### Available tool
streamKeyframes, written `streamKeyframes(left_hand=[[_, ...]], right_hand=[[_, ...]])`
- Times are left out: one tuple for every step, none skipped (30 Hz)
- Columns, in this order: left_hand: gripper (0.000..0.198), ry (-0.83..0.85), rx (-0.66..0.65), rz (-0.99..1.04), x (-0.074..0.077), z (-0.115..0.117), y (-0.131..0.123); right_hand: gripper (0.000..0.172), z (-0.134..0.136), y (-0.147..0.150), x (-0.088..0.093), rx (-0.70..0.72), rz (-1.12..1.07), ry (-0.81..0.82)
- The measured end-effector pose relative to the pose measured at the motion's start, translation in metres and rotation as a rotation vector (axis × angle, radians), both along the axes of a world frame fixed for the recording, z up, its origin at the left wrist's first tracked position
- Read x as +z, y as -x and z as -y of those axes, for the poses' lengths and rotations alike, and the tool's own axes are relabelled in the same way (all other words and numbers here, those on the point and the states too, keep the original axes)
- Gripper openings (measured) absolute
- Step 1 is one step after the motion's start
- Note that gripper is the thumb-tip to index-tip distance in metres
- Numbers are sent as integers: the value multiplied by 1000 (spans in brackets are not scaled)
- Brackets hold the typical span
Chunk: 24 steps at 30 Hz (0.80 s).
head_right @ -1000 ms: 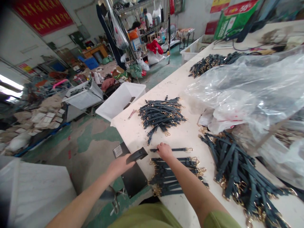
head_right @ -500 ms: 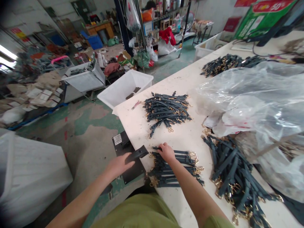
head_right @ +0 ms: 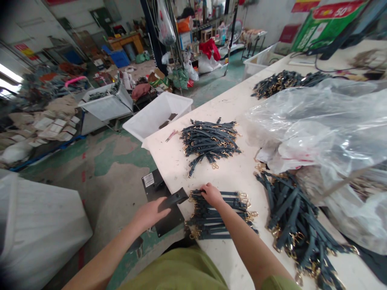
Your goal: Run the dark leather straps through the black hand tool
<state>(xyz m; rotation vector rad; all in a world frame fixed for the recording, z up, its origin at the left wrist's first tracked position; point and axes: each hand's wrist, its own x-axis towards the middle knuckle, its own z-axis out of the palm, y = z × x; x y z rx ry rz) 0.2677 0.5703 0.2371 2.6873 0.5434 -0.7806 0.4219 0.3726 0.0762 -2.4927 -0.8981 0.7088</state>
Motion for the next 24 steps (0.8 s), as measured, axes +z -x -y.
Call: streamKeyframes(left_hand=[[52, -1, 2, -2, 0, 0, 0], [52, 1, 2, -2, 0, 1, 0], [52, 5, -1, -1, 1, 1, 1], [51, 11, -6, 2, 1, 1, 1], [51, 16, -10, 5, 2, 1, 1], [51, 19, -10, 7, 2, 1, 2], [51, 17, -7, 10, 2, 1, 2], [51, 15, -2, 12, 2, 0, 3], [51, 12, 3, 14, 1, 0, 4], [51, 8, 7, 16, 1, 0, 4], [50, 6, 9, 18, 0, 0, 5], [50, 5, 8, 18, 0, 0, 6], [50, 5, 5, 17, -1, 1, 6], [50, 7, 1, 15, -1, 1, 7], [50, 10, -2, 12, -1, 2, 7], [50, 14, -5, 9, -1, 2, 7], [50, 19, -7, 9, 0, 2, 8], [50, 22, -8, 9, 1, 3, 8], [50, 22, -7, 10, 1, 3, 8], [50, 20, -5, 10, 2, 3, 8], [50, 18, -4, 12, 3, 3, 8], [50, 16, -5, 12, 3, 4, 8], [50, 15, -7, 10, 4, 4, 8], [50, 15, -10, 7, 5, 5, 8]], right_hand=[[22, 0, 0, -1, -5, 2, 6], [23, 0, 0, -1, -14, 6, 13], [24, -1, 0, -2, -21, 12, 18], [23, 0, 0, -3, -23, 18, 18], [22, 0, 0, -4, -17, 20, 13], [21, 1, 0, -5, -5, 21, 6], [21, 1, 0, -5, 9, 22, -2], [21, 2, 0, -5, 26, 20, -7], [22, 2, 0, -5, 38, 19, -12], [22, 2, 0, -4, 44, 21, -12], [23, 2, 0, -4, 40, 23, -6], [24, 2, 1, -3, 30, 26, 6], [24, 1, 1, -3, 19, 27, 18], [24, 0, 1, -3, 9, 29, 28], [23, 0, 1, -3, 7, 29, 31], [22, 1, 1, -3, 11, 29, 27], [21, 1, 1, -3, 22, 28, 14], [21, 2, 1, -4, 35, 26, -1], [22, 2, 0, -5, 43, 24, -15], [22, 3, 0, -5, 47, 23, -23], [22, 3, 0, -5, 45, 25, -27], [23, 3, 0, -5, 40, 26, -24], [23, 3, 0, -5, 32, 28, -16], [23, 3, 0, -5, 23, 31, -6]])
